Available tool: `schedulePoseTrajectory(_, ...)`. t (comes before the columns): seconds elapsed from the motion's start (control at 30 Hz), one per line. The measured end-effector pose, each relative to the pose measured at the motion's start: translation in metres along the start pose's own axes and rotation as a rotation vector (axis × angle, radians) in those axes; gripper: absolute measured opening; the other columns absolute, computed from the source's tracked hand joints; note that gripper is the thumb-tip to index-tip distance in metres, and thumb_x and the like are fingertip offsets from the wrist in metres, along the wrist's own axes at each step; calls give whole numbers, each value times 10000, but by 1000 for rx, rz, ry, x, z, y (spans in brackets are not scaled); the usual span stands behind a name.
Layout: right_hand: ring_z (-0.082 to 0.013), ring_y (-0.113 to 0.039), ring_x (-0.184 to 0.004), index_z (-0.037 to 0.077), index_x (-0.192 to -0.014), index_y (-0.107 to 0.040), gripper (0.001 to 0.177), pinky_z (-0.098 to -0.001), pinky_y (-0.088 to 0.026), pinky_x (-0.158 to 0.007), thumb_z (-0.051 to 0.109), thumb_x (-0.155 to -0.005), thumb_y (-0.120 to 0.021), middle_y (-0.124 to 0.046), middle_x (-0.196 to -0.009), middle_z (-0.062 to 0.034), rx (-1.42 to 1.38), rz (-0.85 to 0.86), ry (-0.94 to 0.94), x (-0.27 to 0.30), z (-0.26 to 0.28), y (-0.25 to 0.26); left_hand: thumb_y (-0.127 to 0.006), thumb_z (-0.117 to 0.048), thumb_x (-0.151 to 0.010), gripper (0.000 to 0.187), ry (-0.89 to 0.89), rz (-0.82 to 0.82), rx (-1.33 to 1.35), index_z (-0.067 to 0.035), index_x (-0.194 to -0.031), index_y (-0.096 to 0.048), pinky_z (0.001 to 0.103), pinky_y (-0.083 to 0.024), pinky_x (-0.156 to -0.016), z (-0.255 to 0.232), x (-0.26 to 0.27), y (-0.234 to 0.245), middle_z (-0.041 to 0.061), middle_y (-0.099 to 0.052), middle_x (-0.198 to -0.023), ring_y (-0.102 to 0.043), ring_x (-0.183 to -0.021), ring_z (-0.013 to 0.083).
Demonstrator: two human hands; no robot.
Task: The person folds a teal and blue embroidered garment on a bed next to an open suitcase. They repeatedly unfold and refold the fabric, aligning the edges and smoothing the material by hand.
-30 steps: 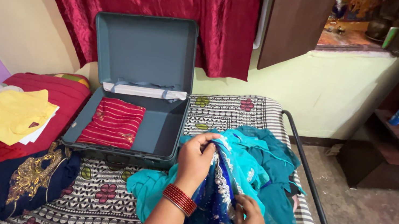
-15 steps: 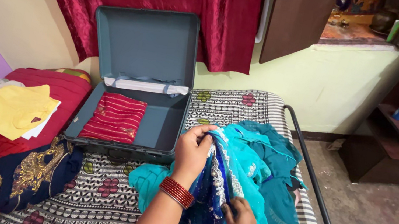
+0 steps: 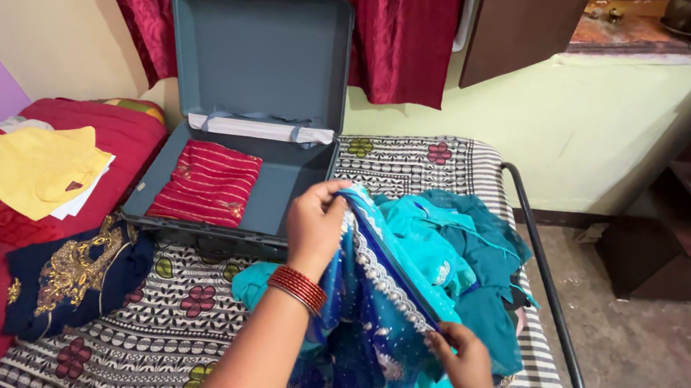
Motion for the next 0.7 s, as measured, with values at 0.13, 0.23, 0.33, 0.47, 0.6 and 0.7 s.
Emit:
schedulePoseTrajectory(0.13,-132,-760,-796,3,-1068,-720,265,-300,-602,-712,188,-879,-739,-793,-885,-64,-121,287,-14,0,21,19,-692,-58,-896,200,34,-42,-27,-78,-1070,-787,265,-486,-578,9,-12,15,18,-731,-751,-618,-623,78)
schedulePoseTrajectory(0.23,-138,-776,-750,-15,-1026,-712,256,-303,-609,-679,197,-888,-751,-785,-835,-73,-47,346,-55,5,41,35,-699,-61,-901,200,55,-80,-64,-89,-1077,-790,273,-475,-576,14,-16,24,27,-710,-725,-598,-609,85)
schedulePoseTrajectory(0.33,-140,-774,-734,3,-1030,-719,276,-308,-613,-668,219,-864,-765,-781,-830,-70,-13,341,-62,13,59,44,-689,-52,-901,202,3,-84,-24,-85,-1078,-781,257,-496,-598,11,-18,26,0,-721,-748,-619,-632,67)
schedulePoseTrajectory(0.47,-173,-786,-738,20,-988,-735,302,-311,-608,-672,271,-832,-797,-769,-856,-79,137,312,42,20,76,38,-694,-49,-900,208,-24,-121,-51,-78,-1084,-785,266,-492,-599,0,-16,27,17,-709,-731,-607,-624,78)
schedulePoseTrajectory(0.6,-257,-743,-793,43,-951,-764,297,-356,-580,-670,300,-809,-810,-758,-916,-95,265,166,160,30,83,25,-673,-30,-918,219,-100,-127,15,-60,-1114,-767,265,-502,-641,-28,-10,23,38,-730,-797,-614,-675,88)
schedulePoseTrajectory(0.7,-279,-738,-843,49,-988,-745,275,-363,-594,-693,270,-827,-767,-747,-987,-99,197,50,170,38,82,10,-666,-9,-922,218,-256,-148,51,-39,-1119,-753,257,-531,-759,-63,-7,21,53,-753,-964,-672,-838,90)
Point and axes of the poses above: each hand's wrist, its own x-axis away from the middle knuckle, its own y-axis out of the back of the hand, z = x × y, the point moved 7 cm from there along -x, towards the middle knuckle
